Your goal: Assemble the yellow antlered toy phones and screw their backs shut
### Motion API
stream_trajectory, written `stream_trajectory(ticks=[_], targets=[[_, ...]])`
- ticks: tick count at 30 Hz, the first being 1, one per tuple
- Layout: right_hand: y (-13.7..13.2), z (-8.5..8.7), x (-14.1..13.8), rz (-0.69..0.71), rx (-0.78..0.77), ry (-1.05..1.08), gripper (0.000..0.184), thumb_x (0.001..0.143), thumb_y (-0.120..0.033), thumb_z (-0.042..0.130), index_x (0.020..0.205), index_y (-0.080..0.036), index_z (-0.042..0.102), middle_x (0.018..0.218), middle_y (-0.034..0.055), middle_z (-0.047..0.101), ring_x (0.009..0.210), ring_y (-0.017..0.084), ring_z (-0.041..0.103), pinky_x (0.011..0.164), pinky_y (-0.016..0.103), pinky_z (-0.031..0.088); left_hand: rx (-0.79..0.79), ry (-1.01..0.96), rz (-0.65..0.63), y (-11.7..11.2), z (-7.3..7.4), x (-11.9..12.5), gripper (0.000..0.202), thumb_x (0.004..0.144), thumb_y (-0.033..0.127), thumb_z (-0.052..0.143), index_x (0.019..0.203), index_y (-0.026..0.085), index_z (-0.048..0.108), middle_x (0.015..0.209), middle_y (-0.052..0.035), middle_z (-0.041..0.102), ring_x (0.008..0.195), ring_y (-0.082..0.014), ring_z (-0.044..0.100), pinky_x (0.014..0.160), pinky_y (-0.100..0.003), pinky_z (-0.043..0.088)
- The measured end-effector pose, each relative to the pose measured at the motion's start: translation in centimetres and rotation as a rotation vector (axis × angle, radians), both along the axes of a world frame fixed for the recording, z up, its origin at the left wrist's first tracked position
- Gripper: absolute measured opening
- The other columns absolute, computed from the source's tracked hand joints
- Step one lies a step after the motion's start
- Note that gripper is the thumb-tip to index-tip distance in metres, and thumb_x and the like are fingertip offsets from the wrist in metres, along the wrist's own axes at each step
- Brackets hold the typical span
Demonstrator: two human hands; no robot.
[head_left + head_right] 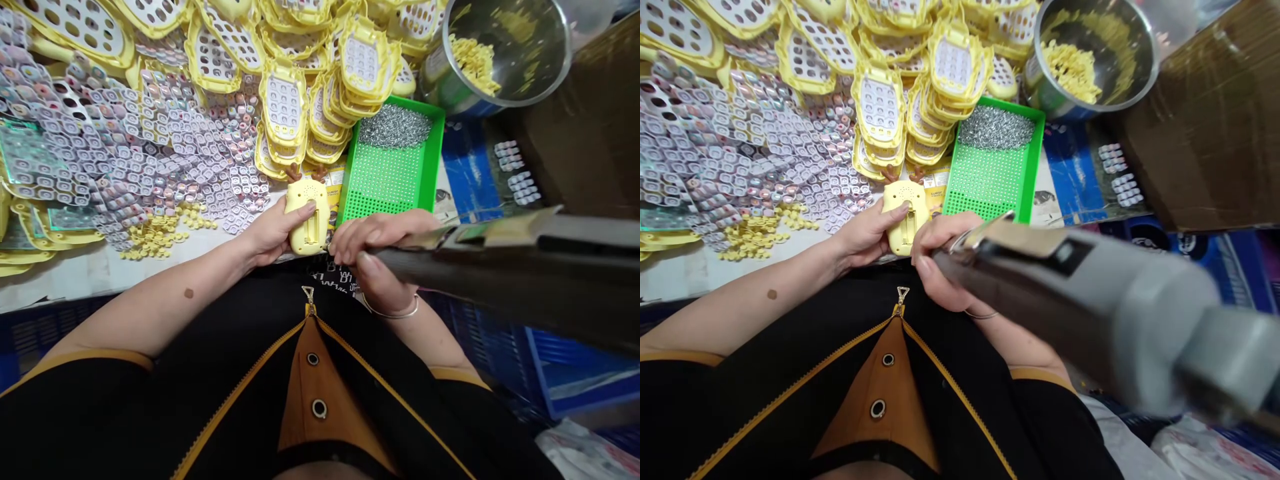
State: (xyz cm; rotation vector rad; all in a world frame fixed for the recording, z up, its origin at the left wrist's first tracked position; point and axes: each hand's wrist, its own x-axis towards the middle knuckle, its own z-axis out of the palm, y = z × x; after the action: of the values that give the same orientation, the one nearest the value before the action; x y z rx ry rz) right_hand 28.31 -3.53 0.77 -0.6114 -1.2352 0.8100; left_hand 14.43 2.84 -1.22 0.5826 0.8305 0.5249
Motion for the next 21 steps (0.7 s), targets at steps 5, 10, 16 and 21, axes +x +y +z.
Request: stream_trajectory(ticks=[5,10,16,21], targets=[[-0.3,0.4,0.1,0.129,0.055,-0.033,0.020,0.075,-0.012,0.068,0.089,-0.024,0.060,0.061,-0.0058,0.059,0.045,0.012,0.057,0.046,0.029,0.053,-0.012,0.068,0.006,-0.2,0.4,0.0,0.048,0.078,0.022,0.078,0.118,0.020,0.053,0.108,-0.0098,0.071,0.094,-0.0258,0.071,0.092,-0.053,0.056],[-1.6,2.0,0.9,0.118,-0.074,-0.064,0.020,0.084,-0.026,0.068,0.102,-0.029,0.063,0.059,-0.0077,0.056,0.045,0.010,0.055,0.048,0.027,0.051,-0.011,0.100,-0.013,-0.4,0.6,0.0,0.060,0.067,0.006,0.077,0.120,0.019,0.052,0.114,-0.0106,0.070,0.098,-0.0278,0.070,0.092,-0.052,0.055],[2.1,2.0,4.3,-0.372,0.012,-0.161,0.030,0.082,-0.049,0.070,0.107,-0.039,0.055,0.055,-0.0090,0.046,0.044,0.013,0.047,0.050,0.032,0.049,-0.022,0.102,-0.006,-0.2,0.5,0.2,0.055,0.070,0.008,0.076,0.120,0.019,0.054,0.110,-0.0098,0.071,0.090,-0.0241,0.069,0.089,-0.050,0.057],[6.0,-1.7,7.1,-0.598,-0.066,-0.262,0.052,0.077,-0.071,0.062,0.108,-0.031,0.046,0.073,-0.0040,0.049,0.047,0.011,0.044,0.050,0.033,0.044,-0.054,0.101,-0.016,0.0,0.6,0.0,0.055,0.072,0.008,0.077,0.120,0.020,0.054,0.108,-0.0089,0.071,0.087,-0.0226,0.070,0.090,-0.052,0.056]])
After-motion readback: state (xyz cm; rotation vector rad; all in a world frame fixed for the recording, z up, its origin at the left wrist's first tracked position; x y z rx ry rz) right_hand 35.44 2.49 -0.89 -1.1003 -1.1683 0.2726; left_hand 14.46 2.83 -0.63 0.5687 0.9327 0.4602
